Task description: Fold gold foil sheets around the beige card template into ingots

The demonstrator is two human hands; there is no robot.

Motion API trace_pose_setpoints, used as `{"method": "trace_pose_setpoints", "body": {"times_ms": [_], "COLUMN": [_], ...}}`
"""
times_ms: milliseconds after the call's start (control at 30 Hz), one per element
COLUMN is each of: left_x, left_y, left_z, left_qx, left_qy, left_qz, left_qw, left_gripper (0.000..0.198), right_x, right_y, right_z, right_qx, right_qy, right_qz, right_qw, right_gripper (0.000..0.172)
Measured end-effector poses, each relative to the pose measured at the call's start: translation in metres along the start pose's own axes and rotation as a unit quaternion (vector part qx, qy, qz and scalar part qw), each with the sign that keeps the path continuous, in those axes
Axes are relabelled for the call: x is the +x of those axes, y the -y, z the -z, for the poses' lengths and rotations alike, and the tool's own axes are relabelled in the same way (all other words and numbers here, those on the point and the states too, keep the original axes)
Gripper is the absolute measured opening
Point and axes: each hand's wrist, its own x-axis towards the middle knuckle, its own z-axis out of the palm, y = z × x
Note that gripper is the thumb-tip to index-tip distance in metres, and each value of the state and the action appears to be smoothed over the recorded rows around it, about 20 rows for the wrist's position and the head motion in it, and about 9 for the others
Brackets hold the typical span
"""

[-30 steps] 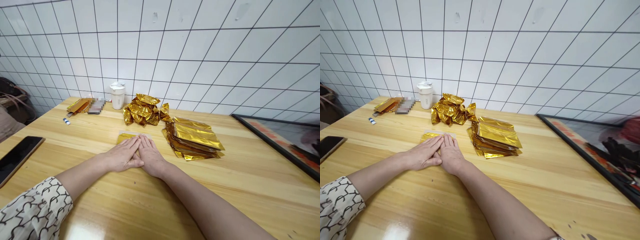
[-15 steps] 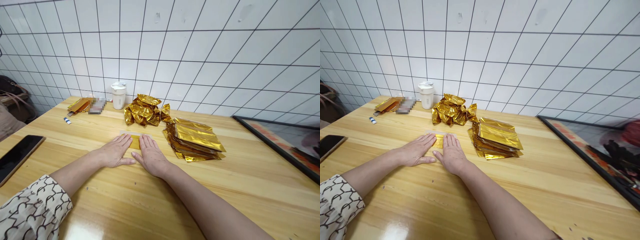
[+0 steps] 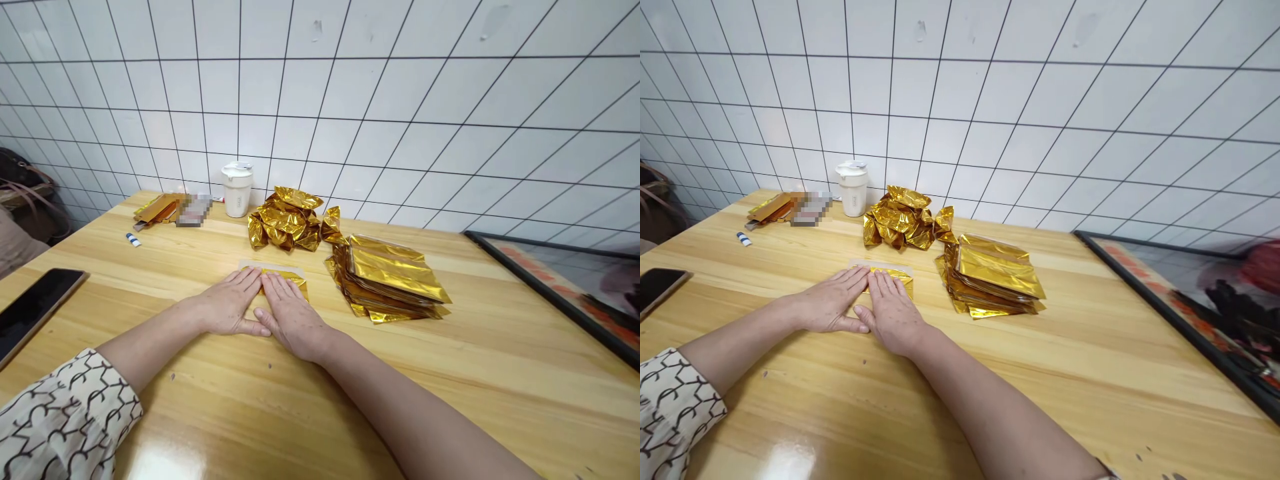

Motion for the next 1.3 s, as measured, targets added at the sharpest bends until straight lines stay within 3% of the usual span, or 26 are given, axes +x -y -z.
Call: {"method": "trace_pose_setpoints", "body": {"times_ms": [400,867,1033,1167,1300], "left_x": [0.001,-0.001,0.002,0.011,0.015], "left_y": [0.001,-0.002,-0.013,-0.026,-0.025], "left_z": [0.000,0.002,0.002,-0.002,-0.004], "left_qx": [0.002,0.005,-0.004,-0.035,-0.047], "left_qy": [0.014,0.014,-0.007,-0.024,-0.011], "left_qz": [0.003,0.009,0.024,-0.017,-0.026], "left_qw": [1.000,1.000,1.000,0.999,0.999], "left_gripper": [0.104,0.104,0.103,0.100,0.095], "right_x": [0.000,-0.006,-0.006,-0.004,-0.004], "right_y": [-0.010,-0.020,-0.017,-0.015,-0.016], "right_z": [0.001,0.000,-0.001,0.000,-0.001], "right_qx": [-0.019,-0.028,-0.019,-0.011,-0.014], "right_qy": [-0.007,-0.007,-0.015,-0.004,-0.007], "right_qz": [-0.075,-0.055,-0.051,-0.065,-0.064], "right_qw": [0.997,0.998,0.998,0.998,0.998], "right_gripper": [0.079,0.082,0.080,0.079,0.078]}}
